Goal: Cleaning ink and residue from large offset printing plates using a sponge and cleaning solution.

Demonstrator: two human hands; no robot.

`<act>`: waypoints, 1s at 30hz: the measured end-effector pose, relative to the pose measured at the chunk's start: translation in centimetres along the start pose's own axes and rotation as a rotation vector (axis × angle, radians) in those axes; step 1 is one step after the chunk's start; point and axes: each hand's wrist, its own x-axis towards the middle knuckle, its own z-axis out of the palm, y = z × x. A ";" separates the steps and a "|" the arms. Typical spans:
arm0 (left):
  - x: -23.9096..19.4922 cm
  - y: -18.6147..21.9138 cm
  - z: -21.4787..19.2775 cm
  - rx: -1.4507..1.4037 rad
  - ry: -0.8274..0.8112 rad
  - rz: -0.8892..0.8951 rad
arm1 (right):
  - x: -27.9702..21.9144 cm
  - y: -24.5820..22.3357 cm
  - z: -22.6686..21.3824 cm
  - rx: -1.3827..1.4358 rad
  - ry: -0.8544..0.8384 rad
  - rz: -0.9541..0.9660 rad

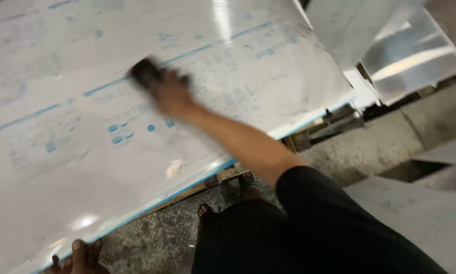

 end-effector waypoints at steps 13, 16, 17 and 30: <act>4.5 -2.2 -6.9 0.162 -0.077 -0.243 | -9.0 5.3 -9.6 0.171 -0.140 -0.232; -0.7 2.0 -1.7 0.146 -0.008 -0.138 | -9.7 22.4 -8.7 0.010 0.007 0.189; -3.2 4.4 0.8 0.126 0.064 -0.003 | -9.8 27.0 -8.5 -0.046 0.068 0.374; -1.7 1.7 -0.1 -0.176 -0.053 0.028 | -18.0 -20.5 -7.4 0.234 -0.347 -0.420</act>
